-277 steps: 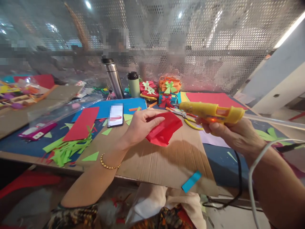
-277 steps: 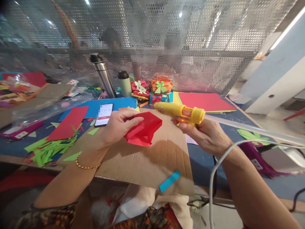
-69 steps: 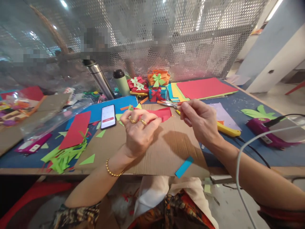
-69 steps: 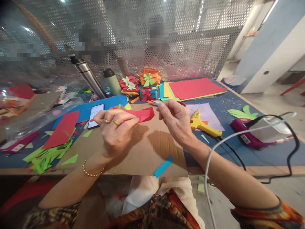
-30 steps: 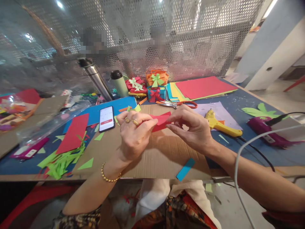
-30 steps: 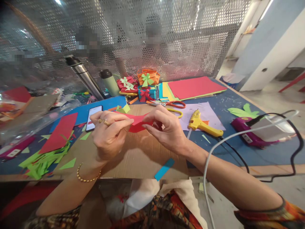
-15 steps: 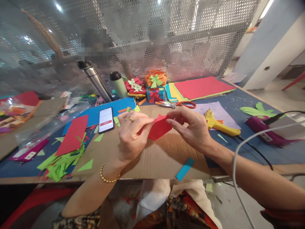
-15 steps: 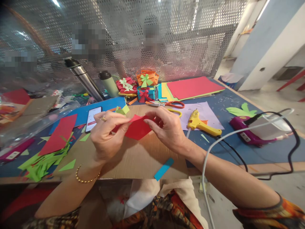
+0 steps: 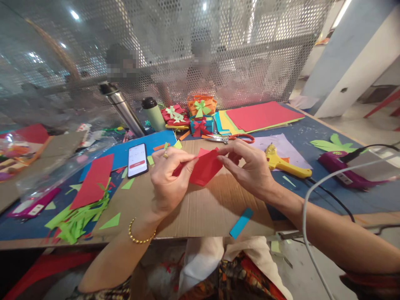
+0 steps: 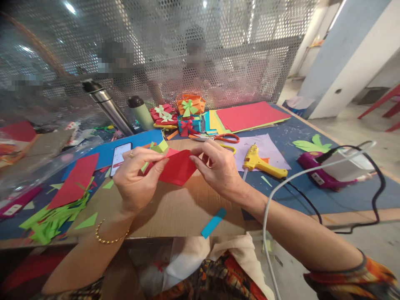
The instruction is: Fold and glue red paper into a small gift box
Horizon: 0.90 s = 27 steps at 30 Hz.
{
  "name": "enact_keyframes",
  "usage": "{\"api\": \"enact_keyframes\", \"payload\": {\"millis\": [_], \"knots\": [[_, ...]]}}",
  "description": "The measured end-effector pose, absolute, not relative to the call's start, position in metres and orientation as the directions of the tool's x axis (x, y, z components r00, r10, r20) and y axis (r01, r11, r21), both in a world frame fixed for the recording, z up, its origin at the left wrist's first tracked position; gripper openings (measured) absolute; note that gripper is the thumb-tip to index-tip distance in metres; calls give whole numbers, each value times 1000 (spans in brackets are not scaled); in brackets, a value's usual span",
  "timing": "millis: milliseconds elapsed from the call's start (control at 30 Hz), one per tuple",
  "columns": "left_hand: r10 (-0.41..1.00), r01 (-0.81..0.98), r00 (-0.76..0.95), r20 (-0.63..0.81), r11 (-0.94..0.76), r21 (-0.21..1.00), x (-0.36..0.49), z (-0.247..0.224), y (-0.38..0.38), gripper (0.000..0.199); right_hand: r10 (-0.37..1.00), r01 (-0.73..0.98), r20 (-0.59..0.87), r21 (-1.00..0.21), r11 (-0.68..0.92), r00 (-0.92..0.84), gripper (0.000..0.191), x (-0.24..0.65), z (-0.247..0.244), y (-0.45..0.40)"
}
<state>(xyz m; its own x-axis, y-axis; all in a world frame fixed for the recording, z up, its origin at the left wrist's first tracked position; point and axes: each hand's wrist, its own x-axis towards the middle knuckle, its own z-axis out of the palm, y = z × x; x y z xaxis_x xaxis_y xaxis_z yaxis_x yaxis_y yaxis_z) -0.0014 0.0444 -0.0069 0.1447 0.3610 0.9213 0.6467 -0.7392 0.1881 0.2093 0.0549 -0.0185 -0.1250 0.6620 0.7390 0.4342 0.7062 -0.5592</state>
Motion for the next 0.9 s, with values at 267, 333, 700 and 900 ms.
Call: {"api": "enact_keyframes", "payload": {"millis": [267,333,700,900], "knots": [[378,617,131,916,-755,224,-1,-8,45,10,642,453,750,-523,722,-157,4,212,-19,57],[390,611,123,913,-754,240,-2,-8,45,11,655,459,737,-528,714,-170,4,213,-19,57],[402,594,101,910,-758,269,-4,-9,47,11,619,468,764,-487,737,-179,6,213,-22,60],[387,621,126,913,-749,231,-4,-11,48,10,584,427,780,-461,778,-223,2,211,-25,59]]}}
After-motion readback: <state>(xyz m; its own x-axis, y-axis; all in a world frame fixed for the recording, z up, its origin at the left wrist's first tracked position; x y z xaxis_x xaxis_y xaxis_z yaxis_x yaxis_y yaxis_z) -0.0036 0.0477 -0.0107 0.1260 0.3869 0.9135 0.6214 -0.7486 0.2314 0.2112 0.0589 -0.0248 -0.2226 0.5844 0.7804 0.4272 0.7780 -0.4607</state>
